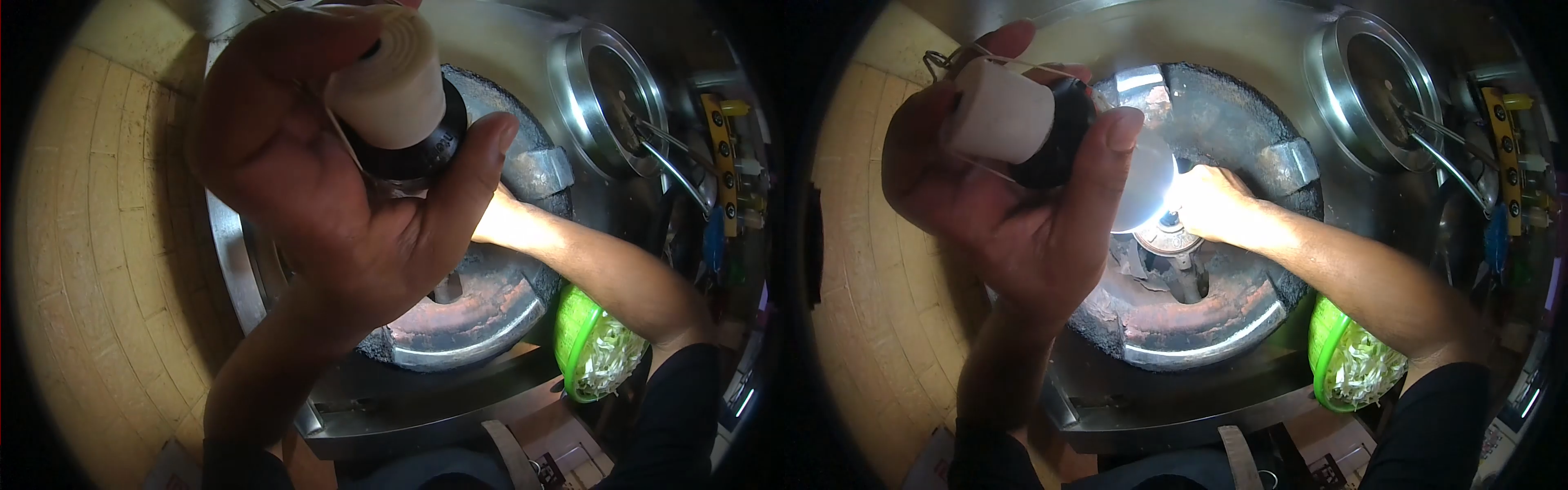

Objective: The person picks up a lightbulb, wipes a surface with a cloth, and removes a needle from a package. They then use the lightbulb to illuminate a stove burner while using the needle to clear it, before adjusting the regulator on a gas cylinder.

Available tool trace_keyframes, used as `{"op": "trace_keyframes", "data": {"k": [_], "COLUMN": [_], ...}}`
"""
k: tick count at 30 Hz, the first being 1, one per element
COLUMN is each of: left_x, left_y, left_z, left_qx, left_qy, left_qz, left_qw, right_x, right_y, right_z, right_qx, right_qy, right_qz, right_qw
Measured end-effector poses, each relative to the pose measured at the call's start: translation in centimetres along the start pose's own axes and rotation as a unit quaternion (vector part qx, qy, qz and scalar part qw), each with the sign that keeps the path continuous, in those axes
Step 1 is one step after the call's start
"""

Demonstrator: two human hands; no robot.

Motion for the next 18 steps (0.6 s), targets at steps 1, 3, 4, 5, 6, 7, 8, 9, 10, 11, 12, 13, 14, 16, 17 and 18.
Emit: {"op": "trace_keyframes", "data": {"k": [1,3,4,5,6,7,8,9,10,11,12,13,14,16,17,18], "left_x": [0.1,0.4,0.5,0.2,0.1,0.0,-0.3,-0.2,-0.1,-0.1,0.0,-0.1,-0.2,-0.7,-0.8,-0.9], "left_y": [-0.1,-0.9,-1.2,-0.6,0.2,0.6,0.7,0.5,0.3,0.0,-0.3,-0.4,-0.6,-0.6,-0.4,-0.5], "left_z": [0.0,0.2,0.1,0.3,0.7,0.8,0.8,0.7,0.6,0.5,0.3,0.1,-0.4,-1.1,-1.4,-1.3], "left_qx": [0.008,0.041,0.076,0.074,0.092,0.11,0.11,0.086,0.063,0.039,0.015,-0.009,-0.009,-0.043,-0.045,-0.037], "left_qy": [-0.003,0.022,0.047,0.048,0.054,0.059,0.059,0.049,0.039,0.029,0.019,0.01,0.01,-0.056,-0.069,-0.067], "left_qz": [-0.021,-0.012,-0.003,-0.002,-0.029,-0.056,-0.056,-0.038,-0.02,-0.002,0.017,0.035,0.036,0.088,0.101,0.103], "left_qw": [1.0,0.999,0.996,0.996,0.994,0.991,0.991,0.994,0.997,0.999,1.0,0.999,0.999,0.994,0.991,0.992], "right_x": [-0.1,-0.6,-0.6,-0.6,-0.6,-0.7,-0.6,-0.6,-0.5,-0.4,-0.3,-0.1,0.1,0.6,0.9,1.1], "right_y": [0.2,0.6,0.6,0.6,0.7,0.7,0.8,0.9,1.1,1.3,1.4,1.6,1.8,2.4,2.7,3.0], "right_z": [0.1,0.6,0.6,0.5,0.5,0.5,0.5,0.5,0.5,0.4,0.4,0.5,0.5,0.6,0.5,0.6], "right_qx": [0.0,0.025,0.026,0.005,-0.016,-0.031,-0.028,-0.02,-0.006,0.015,0.04,0.07,0.106,0.187,0.226,0.26], "right_qy": [0.001,-0.005,-0.005,0.002,0.008,0.012,0.009,0.004,-0.005,-0.015,-0.029,-0.044,-0.06,-0.088,-0.098,-0.105], "right_qz": [-0.001,-0.015,-0.017,-0.006,0.005,0.01,0.017,0.024,0.036,0.049,0.063,0.078,0.095,0.127,0.14,0.151], "right_qw": [1.0,1.0,1.0,1.0,1.0,0.999,0.999,1.0,0.999,0.999,0.997,0.994,0.988,0.97,0.959,0.948]}}
Point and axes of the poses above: each hand's wrist, its own x-axis towards the middle knuckle, its own z-axis out of the back of the hand, y = z × x, the point moved 1 cm from there along x, towards the middle knuckle, and after that the axes turned 11 degrees about z, right-handed, at the moved point
